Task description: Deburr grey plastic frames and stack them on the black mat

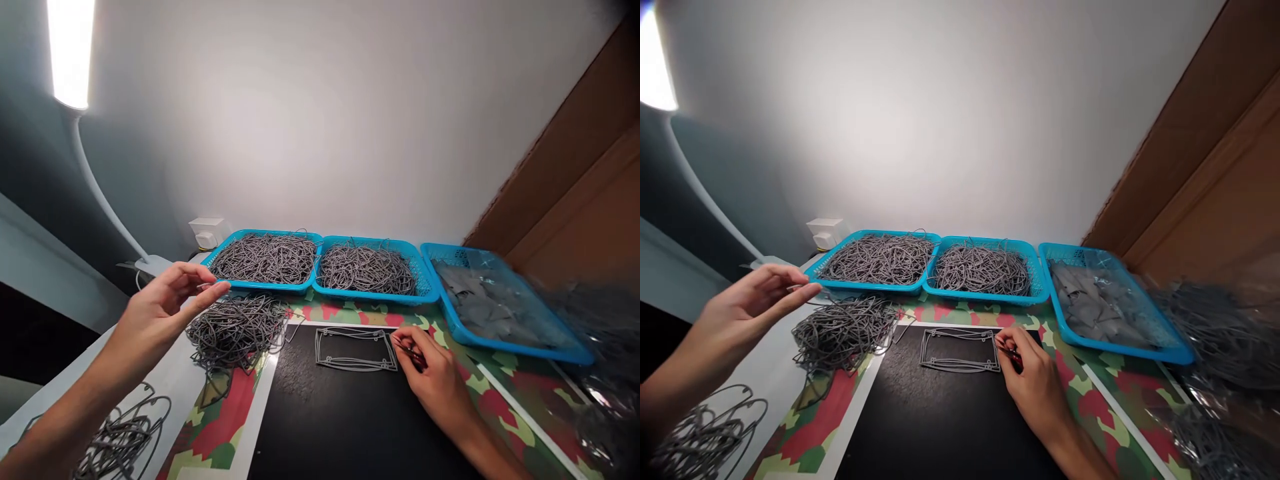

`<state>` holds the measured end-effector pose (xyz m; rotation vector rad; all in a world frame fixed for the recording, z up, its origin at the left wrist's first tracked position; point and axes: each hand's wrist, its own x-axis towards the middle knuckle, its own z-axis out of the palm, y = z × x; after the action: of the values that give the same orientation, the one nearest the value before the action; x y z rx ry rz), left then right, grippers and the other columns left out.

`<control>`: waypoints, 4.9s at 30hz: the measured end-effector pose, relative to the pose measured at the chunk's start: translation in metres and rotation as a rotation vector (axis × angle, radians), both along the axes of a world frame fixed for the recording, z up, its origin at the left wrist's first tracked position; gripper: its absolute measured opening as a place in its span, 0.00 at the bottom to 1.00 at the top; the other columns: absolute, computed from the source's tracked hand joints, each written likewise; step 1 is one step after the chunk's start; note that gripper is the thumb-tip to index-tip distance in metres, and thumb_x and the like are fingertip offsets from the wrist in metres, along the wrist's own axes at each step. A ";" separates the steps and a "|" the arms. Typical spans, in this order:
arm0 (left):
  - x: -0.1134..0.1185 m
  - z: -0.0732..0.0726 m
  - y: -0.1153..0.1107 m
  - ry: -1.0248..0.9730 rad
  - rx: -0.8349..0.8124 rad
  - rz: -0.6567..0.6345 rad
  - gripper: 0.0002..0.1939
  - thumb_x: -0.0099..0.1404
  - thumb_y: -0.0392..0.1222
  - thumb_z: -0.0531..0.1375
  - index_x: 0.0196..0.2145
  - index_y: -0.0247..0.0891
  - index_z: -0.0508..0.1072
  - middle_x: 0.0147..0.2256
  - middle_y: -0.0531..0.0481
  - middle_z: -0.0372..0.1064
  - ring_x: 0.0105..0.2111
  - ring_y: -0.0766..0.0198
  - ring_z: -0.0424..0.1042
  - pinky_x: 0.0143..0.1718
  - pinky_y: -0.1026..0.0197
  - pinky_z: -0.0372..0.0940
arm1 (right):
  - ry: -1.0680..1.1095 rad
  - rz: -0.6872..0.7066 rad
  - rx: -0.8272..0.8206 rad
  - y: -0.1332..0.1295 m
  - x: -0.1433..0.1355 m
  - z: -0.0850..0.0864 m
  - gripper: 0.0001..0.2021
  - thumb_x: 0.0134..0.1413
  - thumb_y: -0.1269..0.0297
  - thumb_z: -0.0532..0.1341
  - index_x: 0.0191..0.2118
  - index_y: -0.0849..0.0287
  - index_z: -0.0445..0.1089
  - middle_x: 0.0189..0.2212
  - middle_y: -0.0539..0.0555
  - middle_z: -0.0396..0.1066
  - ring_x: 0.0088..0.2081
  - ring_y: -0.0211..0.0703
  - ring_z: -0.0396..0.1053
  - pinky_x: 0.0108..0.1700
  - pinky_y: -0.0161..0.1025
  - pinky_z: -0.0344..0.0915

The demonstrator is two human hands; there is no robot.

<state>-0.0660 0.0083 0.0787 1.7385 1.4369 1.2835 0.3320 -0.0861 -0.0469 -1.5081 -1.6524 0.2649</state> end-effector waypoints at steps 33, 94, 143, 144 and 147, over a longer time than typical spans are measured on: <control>0.047 -0.062 -0.059 0.344 0.033 -0.905 0.22 0.80 0.27 0.58 0.59 0.52 0.80 0.52 0.49 0.82 0.57 0.58 0.78 0.57 0.60 0.74 | 0.167 0.736 -0.561 -0.028 0.004 0.055 0.12 0.67 0.50 0.73 0.52 0.44 0.87 0.42 0.50 0.77 0.34 0.37 0.76 0.34 0.33 0.71; 0.059 -0.032 -0.047 0.484 0.258 -0.856 0.22 0.85 0.35 0.52 0.64 0.54 0.78 0.49 0.48 0.82 0.48 0.56 0.81 0.52 0.59 0.74 | -0.016 0.477 -0.486 -0.027 0.028 0.072 0.13 0.79 0.50 0.61 0.42 0.50 0.71 0.40 0.51 0.75 0.38 0.45 0.71 0.41 0.40 0.65; 0.079 -0.060 -0.039 0.392 -0.462 -0.923 0.14 0.84 0.52 0.55 0.48 0.40 0.74 0.42 0.49 0.75 0.39 0.60 0.72 0.40 0.61 0.65 | 0.010 0.446 -0.736 -0.017 0.024 0.057 0.13 0.77 0.48 0.61 0.46 0.50 0.75 0.42 0.50 0.79 0.39 0.44 0.74 0.42 0.40 0.67; 0.079 -0.060 -0.038 0.388 -0.457 -0.924 0.14 0.84 0.52 0.55 0.48 0.41 0.74 0.41 0.50 0.75 0.39 0.60 0.73 0.39 0.61 0.65 | 0.018 0.441 -0.723 -0.017 0.025 0.056 0.13 0.77 0.48 0.61 0.46 0.51 0.75 0.43 0.51 0.80 0.41 0.45 0.76 0.43 0.40 0.68; 0.078 -0.062 -0.038 0.379 -0.434 -0.925 0.13 0.84 0.51 0.55 0.46 0.41 0.75 0.41 0.50 0.76 0.38 0.60 0.73 0.38 0.61 0.65 | 0.018 0.429 -0.676 -0.017 0.026 0.053 0.12 0.76 0.50 0.62 0.46 0.50 0.76 0.45 0.51 0.80 0.43 0.45 0.78 0.45 0.40 0.71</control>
<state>0.0118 -0.0298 0.0163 1.9939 0.7795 0.1513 0.3581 -0.1027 0.0061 -1.5786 -1.9697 1.1604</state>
